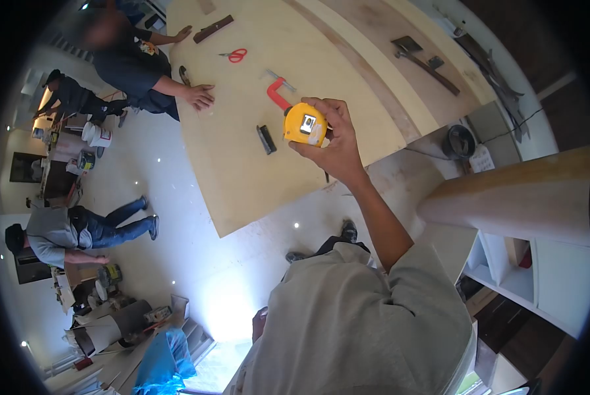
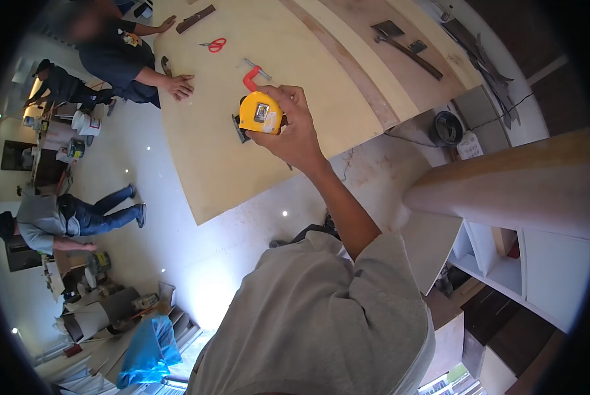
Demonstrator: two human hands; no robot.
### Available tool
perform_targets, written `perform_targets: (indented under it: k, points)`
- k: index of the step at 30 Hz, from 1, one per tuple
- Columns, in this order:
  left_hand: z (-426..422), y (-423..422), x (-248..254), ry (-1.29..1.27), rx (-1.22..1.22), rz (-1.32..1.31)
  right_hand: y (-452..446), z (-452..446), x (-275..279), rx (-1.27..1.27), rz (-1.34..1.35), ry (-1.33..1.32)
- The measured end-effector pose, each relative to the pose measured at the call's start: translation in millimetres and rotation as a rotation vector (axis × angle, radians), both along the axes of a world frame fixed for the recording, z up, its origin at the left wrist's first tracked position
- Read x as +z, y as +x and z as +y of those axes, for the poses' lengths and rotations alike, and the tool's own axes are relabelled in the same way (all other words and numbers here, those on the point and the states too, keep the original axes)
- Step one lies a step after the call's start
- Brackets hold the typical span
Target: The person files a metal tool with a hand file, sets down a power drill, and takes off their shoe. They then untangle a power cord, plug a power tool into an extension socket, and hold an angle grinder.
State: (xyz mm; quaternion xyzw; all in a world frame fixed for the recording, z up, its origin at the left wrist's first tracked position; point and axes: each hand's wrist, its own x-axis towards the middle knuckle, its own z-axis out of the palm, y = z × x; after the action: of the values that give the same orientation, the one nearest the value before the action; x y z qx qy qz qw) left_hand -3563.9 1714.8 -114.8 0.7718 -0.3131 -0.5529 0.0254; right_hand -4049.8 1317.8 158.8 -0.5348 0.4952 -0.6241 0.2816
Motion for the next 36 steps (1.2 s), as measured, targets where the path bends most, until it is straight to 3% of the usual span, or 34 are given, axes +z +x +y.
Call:
perform_targets:
  k: [5,7,9,10,11,17,19,21,22,23,24,25,27,28,30,33,36]
  points:
    - [8,55,-59,-0.176,-0.124,0.009,56,-5,-7,-0.024,0.056,-0.057]
    - [15,74,-77,-0.229,-0.091,0.028,80,-9,-25,0.147,-0.290,0.033]
    - [11,84,-76,-0.082,0.160,0.207,84,-9,-53,0.413,-1.114,0.293]
    - [7,89,-76,-0.008,0.291,0.275,89,-11,-67,0.442,-1.268,0.277]
    - [4,89,-72,0.007,0.261,0.205,96,-14,-74,0.467,-1.424,0.255]
    - [-9,110,-59,0.059,0.459,0.193,127,-15,-71,0.412,-1.321,0.354]
    - [-2,126,-77,0.044,0.532,0.232,125,-26,-76,0.285,-1.023,0.407]
    - [2,151,-110,-0.151,0.496,0.501,103,-54,-122,0.129,-0.548,0.475]
    - [6,145,-118,-0.332,0.153,0.249,89,-68,-156,-0.042,0.021,0.325]
    - [8,121,-133,-0.308,0.393,0.148,72,-80,-199,-0.183,0.549,0.077]
    - [2,104,-96,-0.175,0.389,-0.085,53,-81,-228,-0.212,0.594,0.116]
    - [12,104,-114,-0.191,0.700,0.186,34,-84,-264,-0.240,0.562,0.138]
    - [-26,86,-52,-0.042,0.469,0.012,-1,-91,-313,-0.621,0.899,0.144]
    - [-29,84,-36,-0.025,0.443,-0.028,17,-83,-269,-0.712,0.947,0.702]
    - [-31,90,-19,-0.017,0.368,-0.088,-3,-82,-289,-0.779,0.971,0.776]
    - [-35,113,-18,0.032,0.426,-0.095,-12,-82,-287,-0.811,0.854,0.689]
    - [-40,153,-34,0.075,0.422,-0.056,-39,-67,-319,-1.115,0.794,0.559]
